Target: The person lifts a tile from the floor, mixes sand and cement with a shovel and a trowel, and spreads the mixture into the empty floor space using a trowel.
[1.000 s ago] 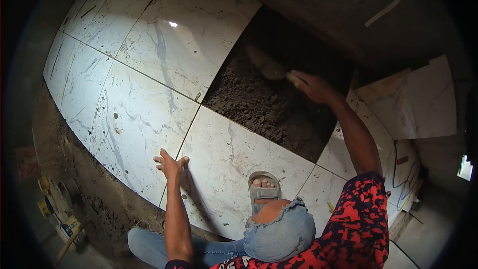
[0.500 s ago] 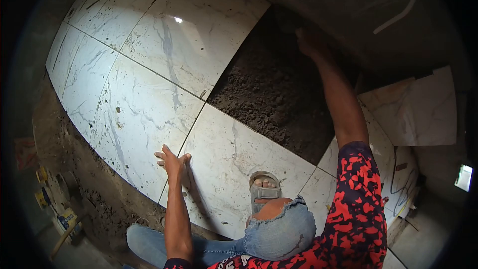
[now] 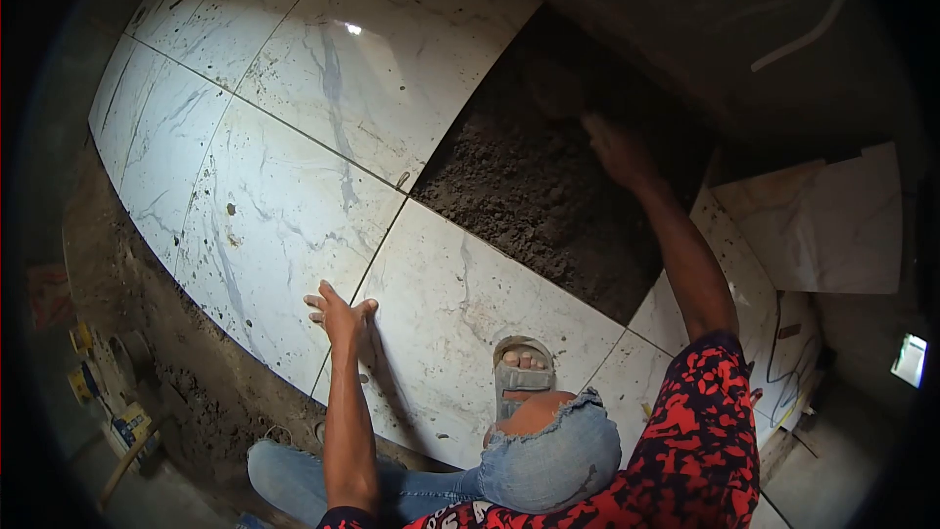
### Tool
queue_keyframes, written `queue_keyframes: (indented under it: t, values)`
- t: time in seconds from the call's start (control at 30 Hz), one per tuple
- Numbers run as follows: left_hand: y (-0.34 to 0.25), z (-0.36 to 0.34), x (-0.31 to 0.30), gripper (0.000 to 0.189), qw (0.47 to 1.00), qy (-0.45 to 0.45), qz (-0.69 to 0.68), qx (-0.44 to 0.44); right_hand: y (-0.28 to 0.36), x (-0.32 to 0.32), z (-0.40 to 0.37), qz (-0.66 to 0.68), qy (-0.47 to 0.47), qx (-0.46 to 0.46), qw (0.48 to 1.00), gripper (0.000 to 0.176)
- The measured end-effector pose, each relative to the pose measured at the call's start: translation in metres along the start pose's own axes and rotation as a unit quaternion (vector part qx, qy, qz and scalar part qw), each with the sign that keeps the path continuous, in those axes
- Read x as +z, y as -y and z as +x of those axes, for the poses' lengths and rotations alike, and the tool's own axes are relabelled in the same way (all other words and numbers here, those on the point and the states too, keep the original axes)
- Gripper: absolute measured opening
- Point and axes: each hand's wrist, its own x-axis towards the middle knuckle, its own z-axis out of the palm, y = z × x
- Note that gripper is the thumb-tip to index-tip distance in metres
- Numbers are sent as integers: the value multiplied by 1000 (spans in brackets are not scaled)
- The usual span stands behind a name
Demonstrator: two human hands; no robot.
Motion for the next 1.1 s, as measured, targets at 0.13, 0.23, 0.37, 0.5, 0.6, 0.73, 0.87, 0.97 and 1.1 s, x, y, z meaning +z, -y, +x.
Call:
queue_keyframes:
  t: [0.13, 0.23, 0.37, 0.5, 0.6, 0.73, 0.87, 0.97, 1.1]
  values:
    - [0, 0, 0, 104, 1000, 1, 1, 2, -40, 16, 60, -16, -99, 28, 995, 36]
    - [1, 2, 1, 104, 1000, 3, 3, 0, -14, 5, 59, -7, -21, 68, 997, 34]
    - [2, -1, 3, 106, 1000, 5, -5, -10, 15, -9, 8, 30, 29, -9, 999, 34]
    - [0, 2, 1, 112, 1000, -4, 9, -6, -25, 5, 23, -9, -6, -8, 1000, 38]
    - [-6, -1, -5, 115, 1000, 15, 18, -11, -14, -6, 52, -8, 13, 86, 996, 41]
    - [-9, -1, -7, 116, 999, 29, 38, -18, 1, -4, 20, -16, -10, -25, 1000, 38]
    - [-12, 1, -10, 116, 999, 26, 39, -11, -26, -16, 8, 16, 29, -59, 998, 37]
    - [-7, 0, -9, 116, 998, 37, 43, -11, -47, -5, 38, -38, -106, -37, 993, 34]
    - [-14, -2, -15, 115, 997, 50, 55, -12, 16, -60, 81, 90, 32, 129, 987, 35]
